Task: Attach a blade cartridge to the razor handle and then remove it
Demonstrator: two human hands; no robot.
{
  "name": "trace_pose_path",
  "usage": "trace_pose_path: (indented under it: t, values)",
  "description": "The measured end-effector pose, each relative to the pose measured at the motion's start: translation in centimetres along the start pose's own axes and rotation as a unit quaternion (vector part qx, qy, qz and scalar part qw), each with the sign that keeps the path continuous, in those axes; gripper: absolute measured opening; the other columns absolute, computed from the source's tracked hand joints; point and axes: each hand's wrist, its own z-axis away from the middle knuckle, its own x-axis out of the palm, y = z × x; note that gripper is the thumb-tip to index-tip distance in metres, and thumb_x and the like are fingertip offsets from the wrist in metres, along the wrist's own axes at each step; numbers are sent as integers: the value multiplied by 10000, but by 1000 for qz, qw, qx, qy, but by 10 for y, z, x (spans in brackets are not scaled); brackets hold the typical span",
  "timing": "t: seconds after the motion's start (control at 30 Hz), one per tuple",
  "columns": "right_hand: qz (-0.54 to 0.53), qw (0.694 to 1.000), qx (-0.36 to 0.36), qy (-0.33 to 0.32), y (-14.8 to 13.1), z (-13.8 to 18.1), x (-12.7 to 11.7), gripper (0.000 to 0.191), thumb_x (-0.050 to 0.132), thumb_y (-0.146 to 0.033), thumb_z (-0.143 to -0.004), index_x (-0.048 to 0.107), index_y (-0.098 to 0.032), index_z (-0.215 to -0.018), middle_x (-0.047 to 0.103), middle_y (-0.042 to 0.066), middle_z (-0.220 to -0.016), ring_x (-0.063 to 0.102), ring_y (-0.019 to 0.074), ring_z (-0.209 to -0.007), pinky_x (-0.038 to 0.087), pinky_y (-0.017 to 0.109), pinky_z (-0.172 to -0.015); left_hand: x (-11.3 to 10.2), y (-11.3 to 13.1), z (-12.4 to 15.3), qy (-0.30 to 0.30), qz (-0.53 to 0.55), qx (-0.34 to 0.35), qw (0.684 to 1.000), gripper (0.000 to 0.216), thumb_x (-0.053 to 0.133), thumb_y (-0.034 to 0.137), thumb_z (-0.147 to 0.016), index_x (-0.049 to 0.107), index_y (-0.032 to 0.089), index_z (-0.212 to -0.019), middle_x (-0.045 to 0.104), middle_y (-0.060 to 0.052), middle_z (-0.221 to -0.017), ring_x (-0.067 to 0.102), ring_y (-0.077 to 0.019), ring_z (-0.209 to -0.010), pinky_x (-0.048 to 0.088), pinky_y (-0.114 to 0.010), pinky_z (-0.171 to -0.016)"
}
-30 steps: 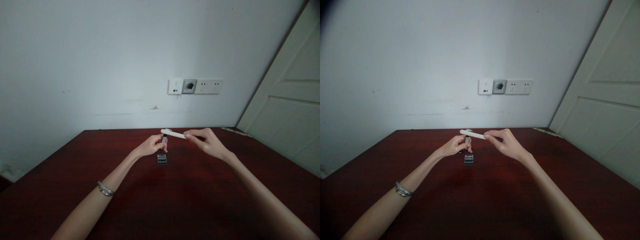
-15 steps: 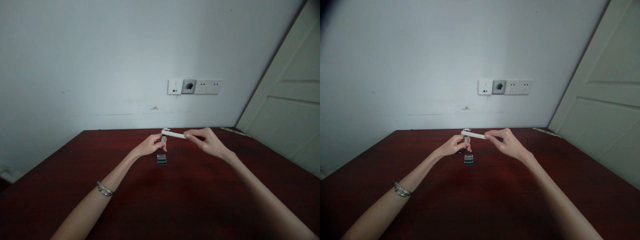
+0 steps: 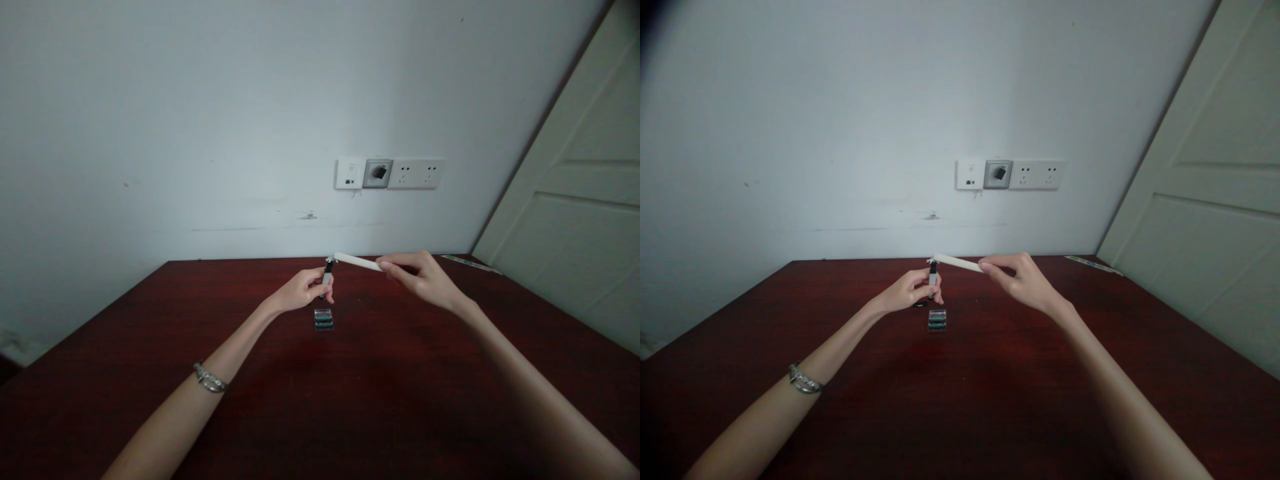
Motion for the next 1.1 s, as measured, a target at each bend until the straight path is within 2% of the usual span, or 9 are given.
trace_pose_path:
  t: [0.13,0.33,0.53,0.63,0.77,0.83,0.93,1.0,1.1]
  values:
    - [7,1000,19,11,4,2,-6,376,421,-416,-881,648,-158,-730,550,3,-584,477,127,-544,368,242,-533,-1,0,0,1,2,-3,1000,94,454,212,-864,466,143,-800,601,-39,-724,615,-164,-748,439,-296,-709]
    - [-39,999,-3,-23,-3,0,5,350,429,-417,-877,647,-150,-819,627,33,-751,526,149,-669,399,245,-625,-1,-2,-1,6,2,-3,1000,97,468,217,-856,468,141,-797,600,-38,-725,614,-158,-740,442,-290,-706]
    - [-31,996,78,-15,26,1,-1,400,419,-463,-866,519,-169,-613,436,-27,-532,392,108,-518,311,232,-521,-4,-7,-1,2,25,-6,1000,114,477,243,-858,464,141,-808,600,-40,-724,624,-166,-733,444,-312,-726]
    - [-26,994,105,-35,36,-1,3,420,403,-459,-866,478,-171,-568,439,-29,-522,398,105,-519,307,230,-532,-7,-9,-1,9,37,-3,999,134,482,266,-861,463,142,-813,602,-40,-722,629,-168,-731,443,-314,-727]
    - [32,984,160,-66,48,-5,21,398,399,-394,-855,517,-165,-552,450,-22,-486,406,107,-489,292,234,-508,-11,-11,-1,21,45,0,999,142,478,275,-868,464,142,-820,606,-42,-717,633,-169,-732,448,-314,-733]
    - [45,979,183,-79,55,-6,32,369,403,-357,-847,545,-158,-571,487,-10,-506,441,111,-491,309,230,-501,-11,-13,-2,23,51,-4,998,137,477,271,-870,467,139,-835,612,-47,-718,635,-168,-716,454,-316,-723]
    - [19,970,224,-98,64,-5,45,285,414,-306,-836,609,-144,-706,581,20,-618,514,114,-506,364,215,-490,-12,-14,-2,20,66,-16,997,128,480,257,-866,473,129,-866,620,-54,-715,637,-168,-690,463,-314,-696]
    - [10,961,253,-113,68,-3,53,243,432,-275,-826,629,-136,-799,611,35,-670,542,115,-503,386,207,-473,-12,-15,-3,18,77,-24,997,128,482,249,-863,475,123,-888,625,-58,-713,639,-168,-680,465,-308,-676]
    - [29,947,291,-136,70,-1,62,235,456,-264,-822,640,-119,-839,632,57,-679,562,118,-494,400,205,-472,-12,-15,-3,17,82,-28,996,133,485,240,-860,478,117,-909,634,-65,-714,641,-169,-676,463,-301,-657]
